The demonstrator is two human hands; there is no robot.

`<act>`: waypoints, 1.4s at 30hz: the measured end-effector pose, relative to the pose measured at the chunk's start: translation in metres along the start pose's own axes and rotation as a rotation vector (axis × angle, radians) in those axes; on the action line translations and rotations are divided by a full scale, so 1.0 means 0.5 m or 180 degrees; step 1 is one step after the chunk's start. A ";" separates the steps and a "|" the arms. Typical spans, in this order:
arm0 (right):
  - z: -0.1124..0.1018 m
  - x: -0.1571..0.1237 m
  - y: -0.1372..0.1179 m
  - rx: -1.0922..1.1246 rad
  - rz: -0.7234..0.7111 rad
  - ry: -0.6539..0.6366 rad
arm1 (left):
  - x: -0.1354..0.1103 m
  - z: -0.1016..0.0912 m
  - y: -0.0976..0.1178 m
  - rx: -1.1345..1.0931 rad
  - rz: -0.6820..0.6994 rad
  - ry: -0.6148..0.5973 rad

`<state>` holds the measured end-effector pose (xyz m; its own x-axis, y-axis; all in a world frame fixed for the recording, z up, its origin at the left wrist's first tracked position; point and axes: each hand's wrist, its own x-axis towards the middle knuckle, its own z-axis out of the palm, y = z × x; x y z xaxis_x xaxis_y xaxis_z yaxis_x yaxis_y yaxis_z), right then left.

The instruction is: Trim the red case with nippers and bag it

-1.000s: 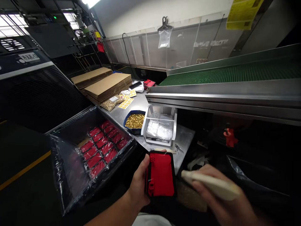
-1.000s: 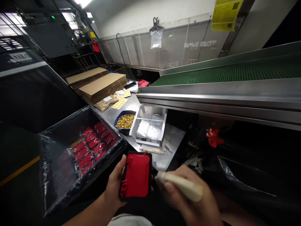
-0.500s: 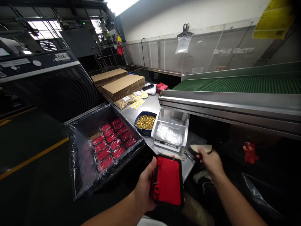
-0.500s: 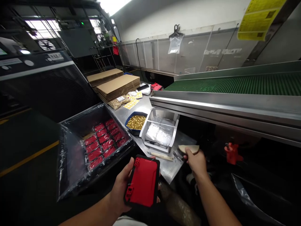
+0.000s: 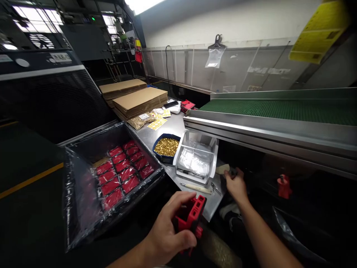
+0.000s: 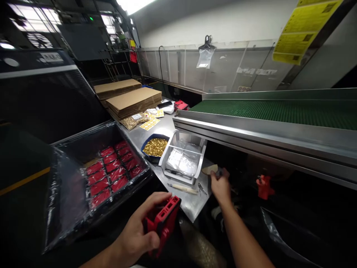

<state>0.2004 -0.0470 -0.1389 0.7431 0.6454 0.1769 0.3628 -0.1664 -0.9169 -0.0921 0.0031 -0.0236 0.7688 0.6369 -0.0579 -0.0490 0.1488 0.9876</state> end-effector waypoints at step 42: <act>0.018 -0.136 0.051 -0.1678 0.0420 -0.0155 | 0.004 -0.017 -0.060 0.1477 0.1127 -0.0845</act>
<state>0.1541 -0.0886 -0.1774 0.7790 0.6255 0.0440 0.5102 -0.5915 -0.6244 -0.0945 0.0061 -0.0546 0.8913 0.3697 0.2626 -0.0934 -0.4171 0.9041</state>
